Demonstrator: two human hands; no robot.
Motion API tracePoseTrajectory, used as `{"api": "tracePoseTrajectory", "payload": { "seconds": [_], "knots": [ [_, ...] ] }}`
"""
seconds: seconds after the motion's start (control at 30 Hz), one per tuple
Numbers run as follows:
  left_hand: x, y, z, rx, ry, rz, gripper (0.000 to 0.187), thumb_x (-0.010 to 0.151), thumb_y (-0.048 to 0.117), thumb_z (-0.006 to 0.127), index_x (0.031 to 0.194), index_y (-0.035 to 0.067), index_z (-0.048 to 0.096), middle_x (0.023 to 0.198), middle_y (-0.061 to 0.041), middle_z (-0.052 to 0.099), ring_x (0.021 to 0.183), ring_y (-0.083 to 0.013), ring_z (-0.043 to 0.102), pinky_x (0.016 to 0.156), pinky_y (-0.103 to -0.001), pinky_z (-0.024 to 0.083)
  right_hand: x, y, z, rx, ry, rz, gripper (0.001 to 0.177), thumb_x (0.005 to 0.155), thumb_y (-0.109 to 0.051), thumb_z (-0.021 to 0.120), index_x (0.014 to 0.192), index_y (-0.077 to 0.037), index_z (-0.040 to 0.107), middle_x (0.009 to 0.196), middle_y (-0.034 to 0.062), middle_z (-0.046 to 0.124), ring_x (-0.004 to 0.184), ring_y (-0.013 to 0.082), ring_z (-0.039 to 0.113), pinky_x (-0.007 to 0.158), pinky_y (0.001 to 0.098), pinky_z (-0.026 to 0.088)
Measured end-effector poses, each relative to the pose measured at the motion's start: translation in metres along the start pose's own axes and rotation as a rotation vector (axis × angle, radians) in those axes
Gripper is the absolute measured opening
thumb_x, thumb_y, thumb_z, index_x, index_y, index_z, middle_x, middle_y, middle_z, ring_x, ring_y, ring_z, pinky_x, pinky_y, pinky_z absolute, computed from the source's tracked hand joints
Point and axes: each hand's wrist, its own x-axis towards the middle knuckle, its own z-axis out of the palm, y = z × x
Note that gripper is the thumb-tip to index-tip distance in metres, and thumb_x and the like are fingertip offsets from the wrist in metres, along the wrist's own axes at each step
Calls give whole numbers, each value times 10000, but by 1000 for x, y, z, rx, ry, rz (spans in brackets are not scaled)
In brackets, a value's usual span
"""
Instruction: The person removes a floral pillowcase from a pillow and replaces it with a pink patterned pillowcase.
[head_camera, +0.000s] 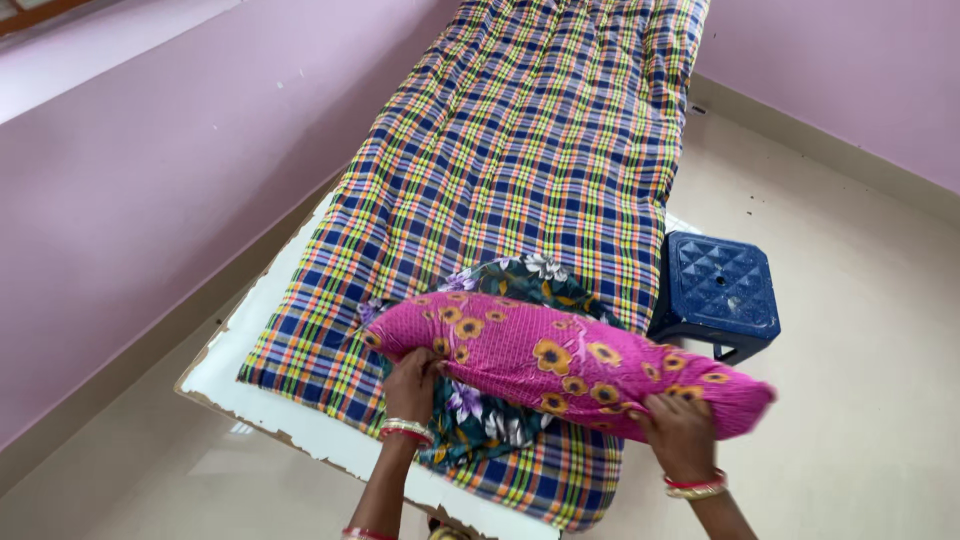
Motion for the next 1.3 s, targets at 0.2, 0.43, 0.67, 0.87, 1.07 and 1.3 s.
{"api": "tracePoseTrajectory", "payload": {
  "seconds": [0.2,0.43,0.67,0.87,1.07,1.3],
  "knots": [
    [-78,-21,47,354,-8,313,205,954,280,701,1135,186,686,1212,-36,670,1210,-245,603,1113,-467,473,-43,34,75,59,-147,101,285,894,-382,665,1007,-123,697,951,57,725,948,249,685,958,448,448],
    [-50,26,87,585,-184,667,673,958,545,590,1544,283,388,1669,-46,270,1558,-258,201,1243,-608,33,-9,-102,26,305,165,-46,476,968,-316,531,1402,-124,492,1413,126,488,1417,302,413,1209,521,303],
    [-41,-37,33,421,-183,622,886,863,765,468,1587,292,277,1680,-96,160,1541,-300,101,1232,-545,26,-26,-75,43,-158,-313,246,677,949,-681,281,1555,-380,309,1635,-51,304,1516,203,248,1200,638,46],
    [-66,-101,-8,749,-355,-472,730,965,702,242,1622,385,222,1707,18,118,1573,-326,53,1227,-635,-4,-84,-8,86,-99,-655,718,793,958,-703,192,1642,-326,59,1729,-2,56,1565,266,125,1211,605,136],
    [-55,-50,88,745,-402,57,682,1038,567,300,1641,265,197,1712,-29,75,1554,-353,32,1226,-592,-5,36,-135,120,-18,-605,47,603,1071,-507,279,1626,-288,193,1729,-12,86,1612,241,70,1288,537,100],
    [-14,-28,27,756,-605,-234,692,983,688,336,1597,457,118,1720,31,19,1575,-311,34,1227,-616,61,60,-28,94,-167,-905,253,624,962,-490,430,1559,-492,249,1751,-62,27,1572,319,57,1150,739,145]
  ]
}}
